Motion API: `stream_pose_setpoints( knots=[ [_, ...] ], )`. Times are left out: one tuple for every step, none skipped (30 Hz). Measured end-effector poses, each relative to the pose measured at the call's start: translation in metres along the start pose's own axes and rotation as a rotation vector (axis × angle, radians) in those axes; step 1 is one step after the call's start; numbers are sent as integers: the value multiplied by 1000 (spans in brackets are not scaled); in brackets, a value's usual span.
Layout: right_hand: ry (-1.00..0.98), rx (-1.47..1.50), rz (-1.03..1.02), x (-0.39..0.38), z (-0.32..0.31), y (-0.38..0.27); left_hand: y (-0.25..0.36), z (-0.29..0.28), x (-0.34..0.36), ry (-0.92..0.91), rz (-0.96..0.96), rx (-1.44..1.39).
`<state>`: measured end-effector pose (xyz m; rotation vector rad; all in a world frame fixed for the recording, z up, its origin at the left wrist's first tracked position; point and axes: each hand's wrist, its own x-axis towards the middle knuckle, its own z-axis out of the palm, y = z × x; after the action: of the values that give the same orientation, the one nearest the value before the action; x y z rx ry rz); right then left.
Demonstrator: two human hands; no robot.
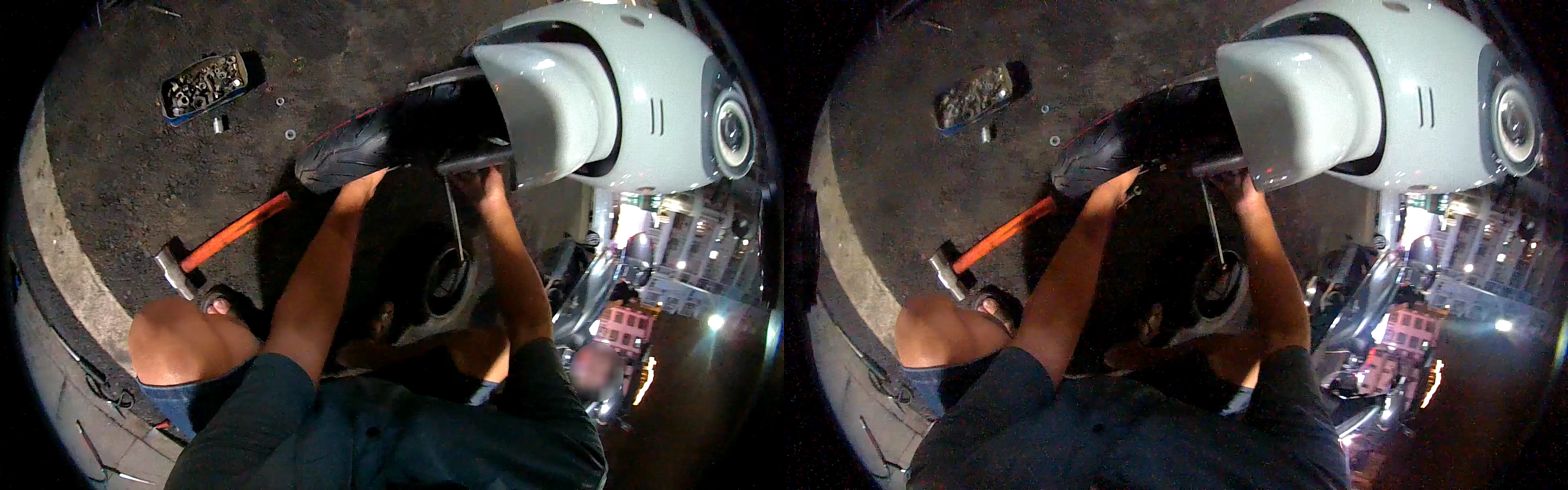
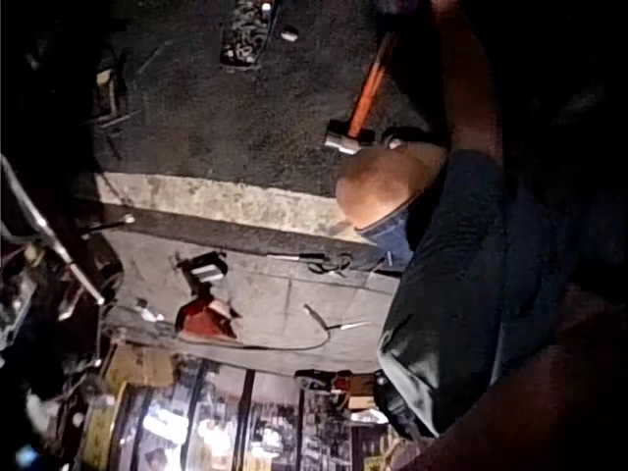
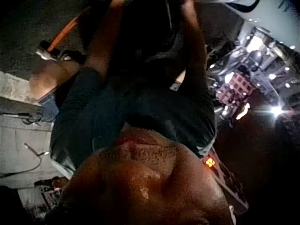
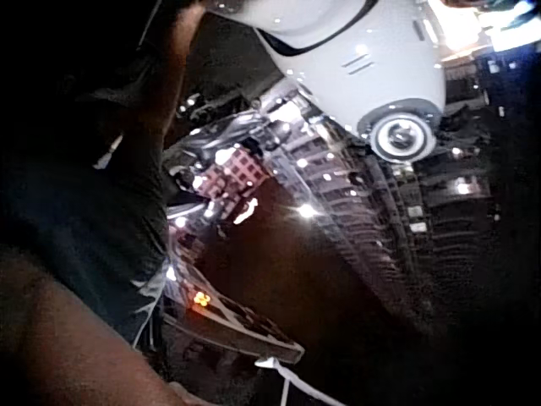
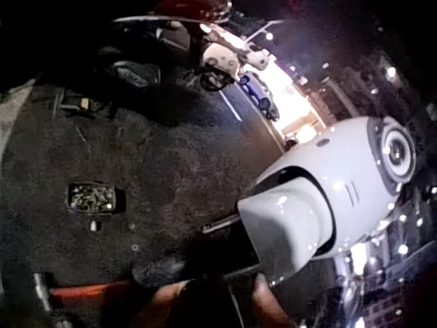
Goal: The person fits a tire onto a rim by hand with a screwdriver, inflates it using an air hose, taps the tire with a hammer, and installs the wheel onto a scooter axle using a wrench.
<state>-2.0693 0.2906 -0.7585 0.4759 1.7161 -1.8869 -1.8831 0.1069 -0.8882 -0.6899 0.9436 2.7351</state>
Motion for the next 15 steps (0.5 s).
stream_pose_setpoints(
  knots=[
    [7, -82, 18, 4, 6, 0, -3, 1, 1, -2, 10, -3],
    [9, -165, 40, 3, 20, -1, -4, 0, 3, 2, 29, -7],
    [-120, -189, 64, 8, 10, -3, -6, 2, 3, -1, 42, -7],
    [-263, -314, -8, 14, -1, -6, -5, 2, 6, -7, 59, -13],
    [-394, -427, -96, 20, -17, -10, 0, 4, 9, -10, 78, -15],
    [-282, -67, 227, 24, 6, -8, 3, -3, 12, 11, 93, -12],
    [-165, -156, 164, 17, 17, -3, 2, -7, 12, 25, 102, -16],
    [-181, -300, 14, 8, 21, 3, 4, -6, 12, 30, 108, -16],
    [-167, -443, -140, -2, 19, 8, 2, -4, 9, 26, 107, -10],
    [-12, -274, 41, 5, 17, 2, 4, 2, 10, 17, 113, -8],
    [-114, -292, 3, 3, 20, 4, 6, 2, 11, 20, 126, -6],
    [-132, -284, -5, 1, 19, 9, 9, 0, 12, 31, 151, -9],
    [-149, -276, -12, 3, 20, 12, 13, -1, 14, 47, 170, -15],
    [-174, -273, -33, 6, 24, 9, 14, 1, 16, 54, 190, -23],
    [-167, -273, -59, 2, 22, 9, 11, 3, 15, 59, 208, -25]
  ],
)
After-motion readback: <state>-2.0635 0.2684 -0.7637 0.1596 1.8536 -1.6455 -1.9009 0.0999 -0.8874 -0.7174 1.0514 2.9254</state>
